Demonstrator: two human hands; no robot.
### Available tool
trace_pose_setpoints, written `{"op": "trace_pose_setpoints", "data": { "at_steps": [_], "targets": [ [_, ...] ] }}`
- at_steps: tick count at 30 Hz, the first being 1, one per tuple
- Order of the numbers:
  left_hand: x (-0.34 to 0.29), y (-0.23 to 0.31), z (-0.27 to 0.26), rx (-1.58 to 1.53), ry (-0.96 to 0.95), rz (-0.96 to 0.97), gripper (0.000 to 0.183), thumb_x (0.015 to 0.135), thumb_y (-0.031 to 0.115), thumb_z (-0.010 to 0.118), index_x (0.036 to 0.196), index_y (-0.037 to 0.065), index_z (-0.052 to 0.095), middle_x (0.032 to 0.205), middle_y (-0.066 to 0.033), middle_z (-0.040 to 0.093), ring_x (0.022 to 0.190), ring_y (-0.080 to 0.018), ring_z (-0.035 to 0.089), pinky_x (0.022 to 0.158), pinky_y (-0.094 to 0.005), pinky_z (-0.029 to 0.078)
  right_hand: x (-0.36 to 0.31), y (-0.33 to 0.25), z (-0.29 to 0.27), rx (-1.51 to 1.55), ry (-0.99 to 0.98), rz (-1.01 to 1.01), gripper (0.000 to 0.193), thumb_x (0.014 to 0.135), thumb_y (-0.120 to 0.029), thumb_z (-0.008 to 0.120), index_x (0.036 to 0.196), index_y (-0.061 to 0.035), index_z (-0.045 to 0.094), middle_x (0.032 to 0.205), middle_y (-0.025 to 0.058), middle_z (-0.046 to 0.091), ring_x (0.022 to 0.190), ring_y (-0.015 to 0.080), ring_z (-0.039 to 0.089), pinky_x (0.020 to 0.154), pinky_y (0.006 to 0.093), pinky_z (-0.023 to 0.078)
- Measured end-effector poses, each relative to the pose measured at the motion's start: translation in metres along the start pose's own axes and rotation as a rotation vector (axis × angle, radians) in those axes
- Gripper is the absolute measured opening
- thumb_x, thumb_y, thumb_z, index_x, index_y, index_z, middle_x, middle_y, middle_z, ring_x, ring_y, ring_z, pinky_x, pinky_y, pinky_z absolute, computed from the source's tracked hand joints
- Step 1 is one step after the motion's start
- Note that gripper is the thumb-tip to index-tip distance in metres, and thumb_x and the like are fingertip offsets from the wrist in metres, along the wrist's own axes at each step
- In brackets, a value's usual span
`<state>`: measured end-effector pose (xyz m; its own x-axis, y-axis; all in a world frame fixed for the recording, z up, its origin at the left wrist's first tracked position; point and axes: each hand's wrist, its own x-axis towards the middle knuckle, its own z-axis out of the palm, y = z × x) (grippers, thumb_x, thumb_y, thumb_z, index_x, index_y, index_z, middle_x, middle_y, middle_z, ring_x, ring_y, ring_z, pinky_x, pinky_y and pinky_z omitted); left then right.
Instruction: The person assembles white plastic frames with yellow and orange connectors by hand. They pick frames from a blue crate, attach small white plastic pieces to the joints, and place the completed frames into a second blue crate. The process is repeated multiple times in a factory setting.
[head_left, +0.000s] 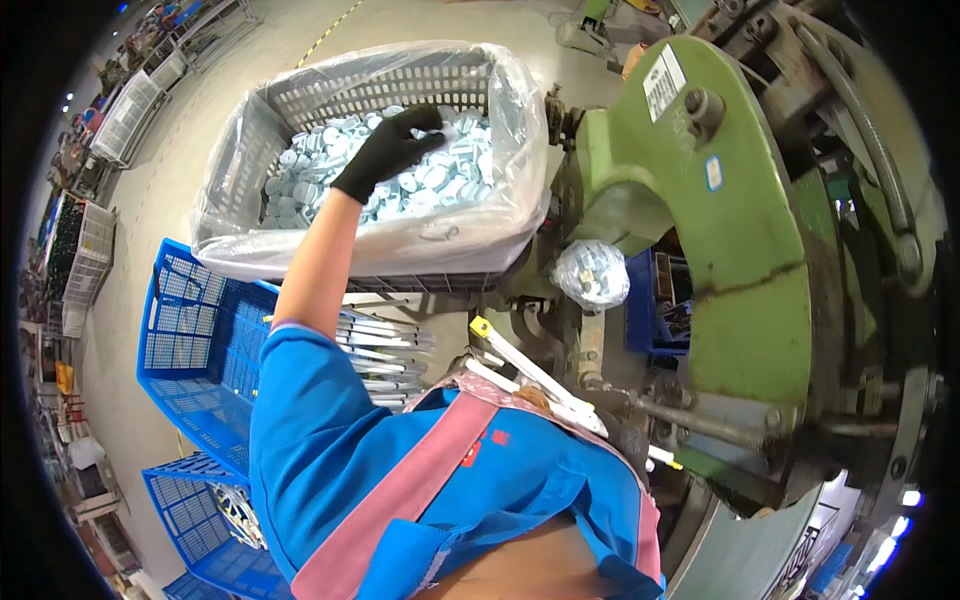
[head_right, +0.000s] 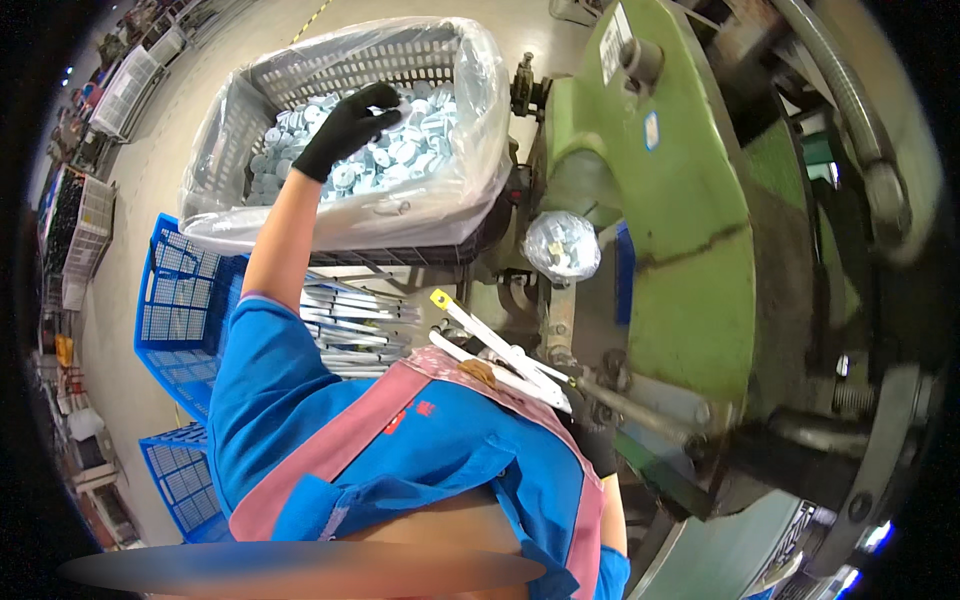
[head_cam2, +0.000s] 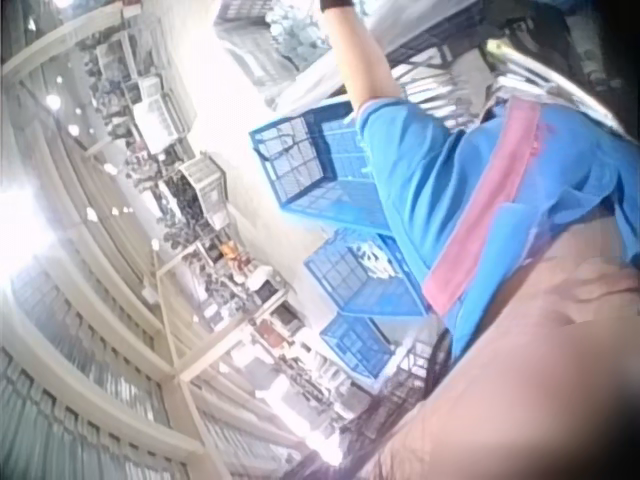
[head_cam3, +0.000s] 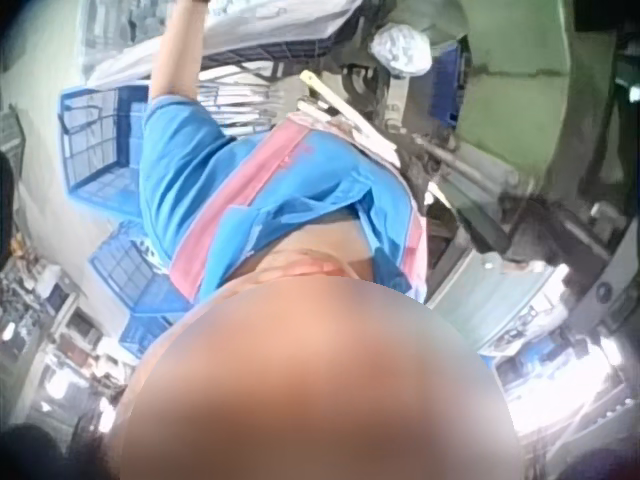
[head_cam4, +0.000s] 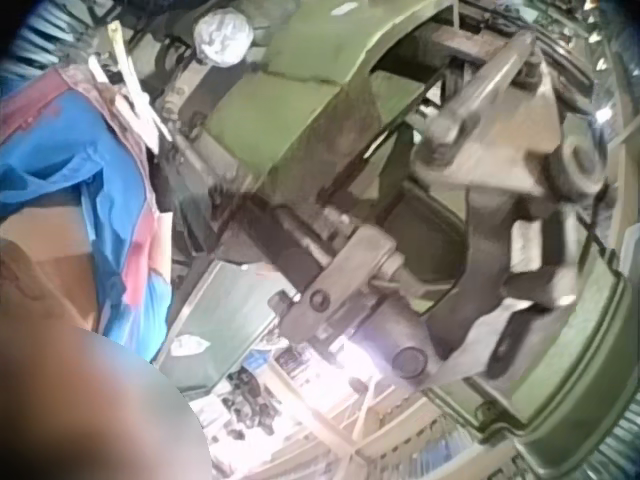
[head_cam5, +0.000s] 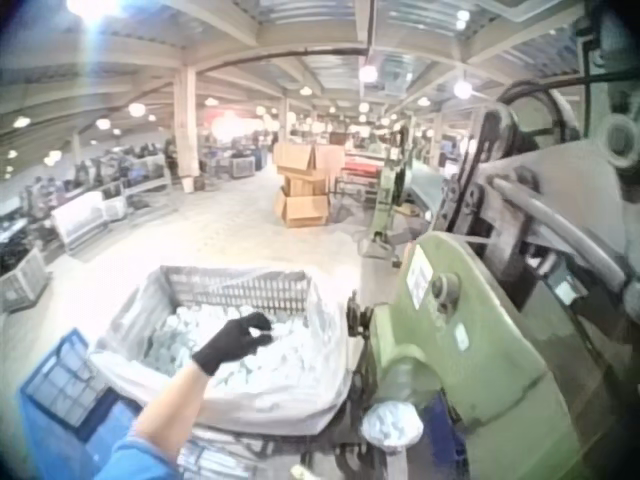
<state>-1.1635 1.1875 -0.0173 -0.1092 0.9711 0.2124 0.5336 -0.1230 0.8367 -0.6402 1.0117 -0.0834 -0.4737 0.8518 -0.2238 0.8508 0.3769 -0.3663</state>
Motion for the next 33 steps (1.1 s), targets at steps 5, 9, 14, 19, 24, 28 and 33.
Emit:
{"op": "trace_pose_setpoints", "data": {
  "at_steps": [5,9,14,19,24,28,33],
  "targets": [
    [-0.089,0.099,0.093,-0.035,-0.276,0.369,0.040,0.084,0.019,0.071,0.118,0.003,0.060,0.108,-0.0085,0.066,0.080,-0.0171,0.065,0.074,-0.0311,0.052,0.007,0.013,-0.037,0.202,-0.422,0.164,0.045,0.096,-0.024,0.053,0.136,-0.0048,0.049,0.136,0.0155,0.050,0.123,0.0265,0.048,0.105,0.0368,0.036],
    [-0.134,0.131,0.179,-0.250,-0.487,0.203,0.039,0.081,0.020,0.074,0.114,0.003,0.061,0.104,-0.0128,0.067,0.098,-0.0240,0.064,0.086,-0.0330,0.049,0.002,0.044,-0.033,0.223,-0.341,-0.035,0.045,0.095,-0.028,0.052,0.134,-0.0055,0.051,0.135,0.0141,0.052,0.118,0.0257,0.053,0.102,0.0368,0.039],
    [-0.183,0.152,0.250,0.071,-0.313,0.115,0.046,0.082,0.032,0.071,0.113,0.000,0.060,0.105,-0.0218,0.063,0.096,-0.0384,0.061,0.083,-0.0424,0.048,-0.004,0.079,-0.027,-0.273,0.044,-0.497,0.043,0.080,-0.028,0.065,0.119,-0.0104,0.060,0.092,0.0110,0.065,0.079,0.0272,0.064,0.066,0.0414,0.049],
    [-0.204,0.147,0.293,0.130,-0.130,0.265,0.042,0.082,0.027,0.070,0.114,0.002,0.060,0.106,-0.0213,0.063,0.095,-0.0392,0.060,0.082,-0.0447,0.048,-0.010,0.094,-0.042,-0.274,0.128,-0.634,0.041,0.074,-0.025,0.070,0.112,-0.0119,0.063,0.085,0.0095,0.066,0.073,0.0260,0.064,0.058,0.0386,0.047],
    [-0.215,0.137,0.321,0.148,-0.002,0.290,0.043,0.082,0.022,0.069,0.121,0.007,0.059,0.109,-0.0197,0.063,0.094,-0.0368,0.062,0.083,-0.0435,0.049,-0.005,0.100,-0.059,-0.339,0.081,-0.695,0.041,0.073,-0.022,0.067,0.112,-0.0100,0.063,0.083,0.0109,0.065,0.069,0.0283,0.063,0.057,0.0404,0.048],
    [-0.232,0.152,0.302,0.259,0.163,0.138,0.041,0.082,0.022,0.069,0.118,0.007,0.060,0.102,-0.0157,0.067,0.085,-0.0345,0.065,0.074,-0.0422,0.052,0.009,0.099,-0.070,-0.288,0.150,-0.792,0.043,0.073,-0.021,0.065,0.115,-0.0105,0.063,0.085,0.0119,0.064,0.065,0.0312,0.062,0.055,0.0416,0.049],
    [-0.270,0.164,0.224,0.515,0.075,0.059,0.026,0.081,0.025,0.071,0.099,0.006,0.070,0.095,-0.0125,0.070,0.088,-0.0295,0.067,0.078,-0.0376,0.053,0.030,0.088,-0.071,-0.290,0.127,-0.776,0.050,0.075,-0.019,0.066,0.123,-0.0100,0.055,0.096,0.0135,0.060,0.075,0.0307,0.062,0.057,0.0404,0.049]
  ]
}}
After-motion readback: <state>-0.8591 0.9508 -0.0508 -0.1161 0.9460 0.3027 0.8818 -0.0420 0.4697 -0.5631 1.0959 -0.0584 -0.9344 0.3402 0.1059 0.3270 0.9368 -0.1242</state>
